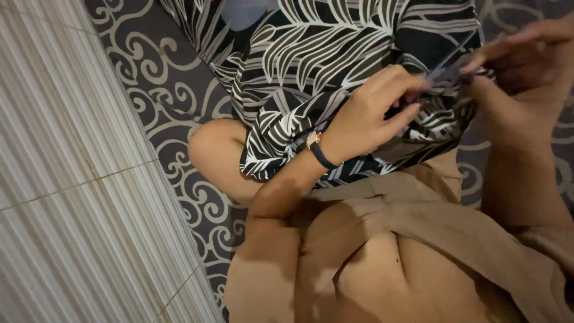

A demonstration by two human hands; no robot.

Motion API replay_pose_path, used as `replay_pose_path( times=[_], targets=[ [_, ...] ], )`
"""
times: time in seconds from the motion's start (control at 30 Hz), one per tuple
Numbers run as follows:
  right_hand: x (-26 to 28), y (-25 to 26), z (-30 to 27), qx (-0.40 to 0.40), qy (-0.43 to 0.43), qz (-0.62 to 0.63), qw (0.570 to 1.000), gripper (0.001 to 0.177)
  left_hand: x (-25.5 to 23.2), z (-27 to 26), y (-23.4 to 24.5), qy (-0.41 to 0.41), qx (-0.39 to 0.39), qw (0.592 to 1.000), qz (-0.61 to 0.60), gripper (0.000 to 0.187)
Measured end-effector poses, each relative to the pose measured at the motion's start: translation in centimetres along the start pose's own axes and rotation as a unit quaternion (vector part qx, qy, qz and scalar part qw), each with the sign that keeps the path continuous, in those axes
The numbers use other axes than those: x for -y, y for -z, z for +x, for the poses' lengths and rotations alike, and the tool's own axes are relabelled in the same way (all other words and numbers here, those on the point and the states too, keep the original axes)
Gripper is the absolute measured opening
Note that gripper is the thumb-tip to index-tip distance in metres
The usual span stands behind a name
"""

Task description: The person is putting a patterned pillowcase onto a pillow while sitting on a bed.

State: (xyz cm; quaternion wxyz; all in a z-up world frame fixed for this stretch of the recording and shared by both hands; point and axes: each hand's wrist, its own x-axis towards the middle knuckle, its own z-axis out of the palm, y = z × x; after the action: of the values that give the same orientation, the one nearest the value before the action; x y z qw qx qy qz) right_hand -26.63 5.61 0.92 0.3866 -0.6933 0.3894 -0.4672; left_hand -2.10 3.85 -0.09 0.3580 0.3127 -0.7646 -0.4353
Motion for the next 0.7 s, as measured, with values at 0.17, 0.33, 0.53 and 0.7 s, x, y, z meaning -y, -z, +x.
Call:
replay_pose_path(
  times=[0.17, 0.33, 0.53, 0.7],
  targets=[
    [-1.9, 0.7, -0.5, -0.041, 0.018, 0.058, 0.997, 0.020, -0.5, 0.5, 0.8, -0.050, -0.084, 0.993, -0.060, 0.027],
    [-1.7, 1.8, 0.4, -0.010, 0.086, -0.031, 0.996, 0.022, 1.6, 0.1, 0.7, 0.017, -0.151, 0.984, -0.089, 0.026],
    [0.3, 0.6, 1.2, 0.034, 0.020, -0.079, 0.996, 0.039, 2.1, -0.2, 1.6, 0.093, -0.187, 0.964, -0.166, 0.026],
    [0.4, -0.2, 1.5, 0.058, 0.026, -0.089, 0.994, 0.039, 1.5, -0.1, 1.8, 0.060, -0.164, 0.973, -0.153, 0.021]
  ],
)
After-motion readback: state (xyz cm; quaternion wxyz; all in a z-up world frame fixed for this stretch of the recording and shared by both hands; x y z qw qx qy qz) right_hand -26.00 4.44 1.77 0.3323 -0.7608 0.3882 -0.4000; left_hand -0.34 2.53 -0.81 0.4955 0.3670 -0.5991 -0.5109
